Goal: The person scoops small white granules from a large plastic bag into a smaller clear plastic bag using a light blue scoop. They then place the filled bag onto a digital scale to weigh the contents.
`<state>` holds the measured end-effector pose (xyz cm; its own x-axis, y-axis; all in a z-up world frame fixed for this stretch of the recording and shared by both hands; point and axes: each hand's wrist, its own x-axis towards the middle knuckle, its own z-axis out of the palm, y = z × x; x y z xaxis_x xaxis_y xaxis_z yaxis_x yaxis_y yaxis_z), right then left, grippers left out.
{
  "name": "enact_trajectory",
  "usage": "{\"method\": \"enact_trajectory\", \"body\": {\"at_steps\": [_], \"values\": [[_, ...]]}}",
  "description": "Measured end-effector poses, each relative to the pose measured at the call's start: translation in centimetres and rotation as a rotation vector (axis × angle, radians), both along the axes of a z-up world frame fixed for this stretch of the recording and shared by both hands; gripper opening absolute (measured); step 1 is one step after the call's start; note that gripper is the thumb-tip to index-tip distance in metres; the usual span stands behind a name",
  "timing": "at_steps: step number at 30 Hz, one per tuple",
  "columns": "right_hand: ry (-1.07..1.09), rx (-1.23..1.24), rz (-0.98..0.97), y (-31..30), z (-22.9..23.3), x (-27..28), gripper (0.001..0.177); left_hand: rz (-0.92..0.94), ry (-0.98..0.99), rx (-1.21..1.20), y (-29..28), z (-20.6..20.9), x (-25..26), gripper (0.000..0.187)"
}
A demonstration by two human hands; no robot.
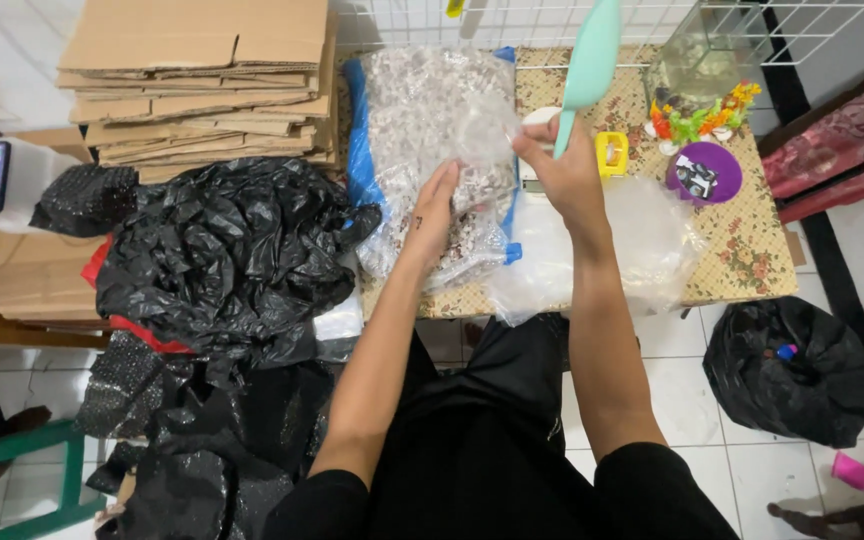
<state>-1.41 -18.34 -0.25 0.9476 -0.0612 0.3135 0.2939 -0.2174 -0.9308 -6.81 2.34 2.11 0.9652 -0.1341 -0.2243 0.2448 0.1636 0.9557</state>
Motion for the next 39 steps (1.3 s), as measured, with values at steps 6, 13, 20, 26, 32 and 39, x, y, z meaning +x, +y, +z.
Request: {"method": "enact_trajectory", "body": {"at_steps": [6, 13, 20, 26, 32, 39], "values": [[0.194, -0.279, -0.108, 0.2, 0.1, -2.5, 0.038, 0.167, 0.132, -0.617, -4.1, -6.0, 0.4, 0.109], [0.307, -0.569, -0.25, -1.3, -6.4, -3.0, 0.055, 0.185, 0.13, -0.477, -2.5, -4.1, -0.8, 0.124], [0.077, -0.878, -0.226, -1.7, -9.9, -3.1, 0.045, 0.252, 0.064, -0.543, -3.5, -6.3, -0.6, 0.12], [-0.044, -1.023, -0.306, -2.7, -10.3, -2.9, 0.043, 0.257, 0.062, -0.587, -4.1, -5.4, -1.2, 0.116], [-0.142, -0.502, -0.159, -0.4, -4.9, -4.2, 0.021, 0.311, 0.105, -0.574, -3.2, -2.8, -1.9, 0.119], [0.192, 0.119, 0.23, 5.4, -1.5, -5.8, 0.049, 0.23, 0.204, -0.125, -1.9, -1.8, -2.0, 0.116]]}}
